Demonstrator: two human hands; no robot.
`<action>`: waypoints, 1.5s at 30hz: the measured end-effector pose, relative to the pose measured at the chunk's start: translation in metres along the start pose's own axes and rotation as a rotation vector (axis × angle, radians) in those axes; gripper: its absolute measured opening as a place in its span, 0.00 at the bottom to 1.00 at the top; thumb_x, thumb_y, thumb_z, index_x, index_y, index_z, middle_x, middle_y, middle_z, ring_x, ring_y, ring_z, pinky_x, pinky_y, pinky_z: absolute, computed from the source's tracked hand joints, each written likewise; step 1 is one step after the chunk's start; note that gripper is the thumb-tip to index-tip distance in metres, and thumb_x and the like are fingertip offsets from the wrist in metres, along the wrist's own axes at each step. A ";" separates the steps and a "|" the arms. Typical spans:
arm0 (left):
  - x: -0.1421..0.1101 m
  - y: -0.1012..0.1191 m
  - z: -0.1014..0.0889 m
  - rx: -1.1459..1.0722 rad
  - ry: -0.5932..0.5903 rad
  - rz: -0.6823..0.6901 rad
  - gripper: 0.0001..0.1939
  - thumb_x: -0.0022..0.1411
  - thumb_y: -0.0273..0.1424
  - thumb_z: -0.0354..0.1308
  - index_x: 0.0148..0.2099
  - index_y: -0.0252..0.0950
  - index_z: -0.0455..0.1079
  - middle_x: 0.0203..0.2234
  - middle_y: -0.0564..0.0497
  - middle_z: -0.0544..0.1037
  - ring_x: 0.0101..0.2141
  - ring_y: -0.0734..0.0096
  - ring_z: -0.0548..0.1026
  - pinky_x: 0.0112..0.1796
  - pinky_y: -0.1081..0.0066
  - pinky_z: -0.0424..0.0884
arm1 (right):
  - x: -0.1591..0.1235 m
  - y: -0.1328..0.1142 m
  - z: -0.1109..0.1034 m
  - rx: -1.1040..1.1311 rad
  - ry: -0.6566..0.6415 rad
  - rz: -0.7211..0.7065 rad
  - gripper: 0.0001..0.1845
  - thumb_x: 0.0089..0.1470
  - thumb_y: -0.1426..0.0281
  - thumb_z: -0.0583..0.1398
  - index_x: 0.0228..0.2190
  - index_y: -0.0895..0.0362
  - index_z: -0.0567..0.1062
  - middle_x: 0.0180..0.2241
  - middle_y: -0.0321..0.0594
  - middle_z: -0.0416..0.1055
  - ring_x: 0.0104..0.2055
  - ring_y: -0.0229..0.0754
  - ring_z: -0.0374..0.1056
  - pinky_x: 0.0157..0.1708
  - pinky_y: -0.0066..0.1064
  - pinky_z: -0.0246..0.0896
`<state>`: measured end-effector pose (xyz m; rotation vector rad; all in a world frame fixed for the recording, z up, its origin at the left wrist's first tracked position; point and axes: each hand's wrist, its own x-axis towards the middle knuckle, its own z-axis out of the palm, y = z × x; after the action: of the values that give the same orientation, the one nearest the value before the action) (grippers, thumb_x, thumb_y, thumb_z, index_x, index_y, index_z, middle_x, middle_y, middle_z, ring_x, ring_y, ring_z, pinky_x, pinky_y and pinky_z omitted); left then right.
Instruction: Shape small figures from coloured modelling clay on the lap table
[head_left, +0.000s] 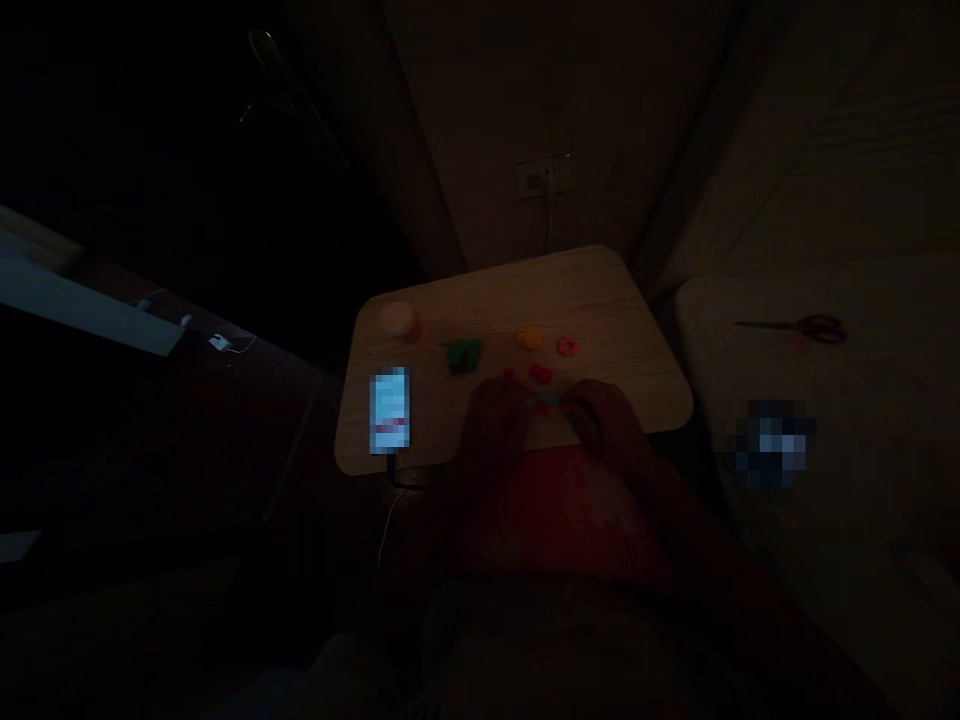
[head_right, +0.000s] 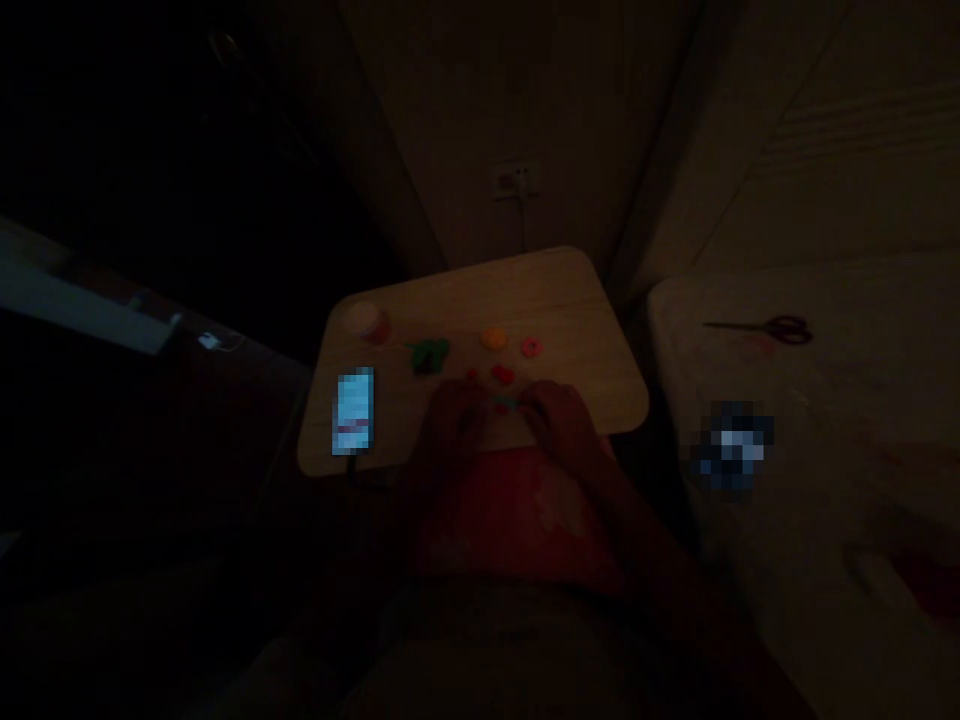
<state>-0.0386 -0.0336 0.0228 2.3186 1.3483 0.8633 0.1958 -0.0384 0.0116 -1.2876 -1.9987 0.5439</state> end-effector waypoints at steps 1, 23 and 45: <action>0.000 0.001 0.001 -0.005 0.021 -0.035 0.15 0.69 0.29 0.58 0.56 0.36 0.74 0.56 0.42 0.76 0.57 0.56 0.72 0.61 0.54 0.68 | -0.001 0.001 -0.002 0.033 0.063 0.041 0.08 0.66 0.67 0.57 0.38 0.54 0.75 0.37 0.47 0.78 0.39 0.51 0.72 0.41 0.41 0.62; 0.022 0.014 0.017 -0.056 -0.074 0.001 0.05 0.68 0.28 0.61 0.43 0.39 0.78 0.42 0.47 0.83 0.48 0.59 0.79 0.60 0.51 0.70 | -0.015 0.005 -0.010 0.084 0.203 0.156 0.09 0.65 0.62 0.58 0.38 0.53 0.75 0.38 0.46 0.78 0.40 0.51 0.73 0.42 0.42 0.65; 0.020 0.002 0.021 -0.347 -0.007 -0.168 0.16 0.61 0.24 0.65 0.51 0.37 0.74 0.46 0.45 0.83 0.46 0.61 0.81 0.51 0.60 0.77 | 0.001 -0.006 0.000 -0.017 -0.043 0.012 0.10 0.66 0.68 0.57 0.41 0.55 0.78 0.42 0.49 0.81 0.45 0.54 0.75 0.48 0.45 0.64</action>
<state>-0.0163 -0.0170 0.0145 1.9161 1.2551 0.9488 0.1914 -0.0396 0.0156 -1.3094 -2.0358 0.5657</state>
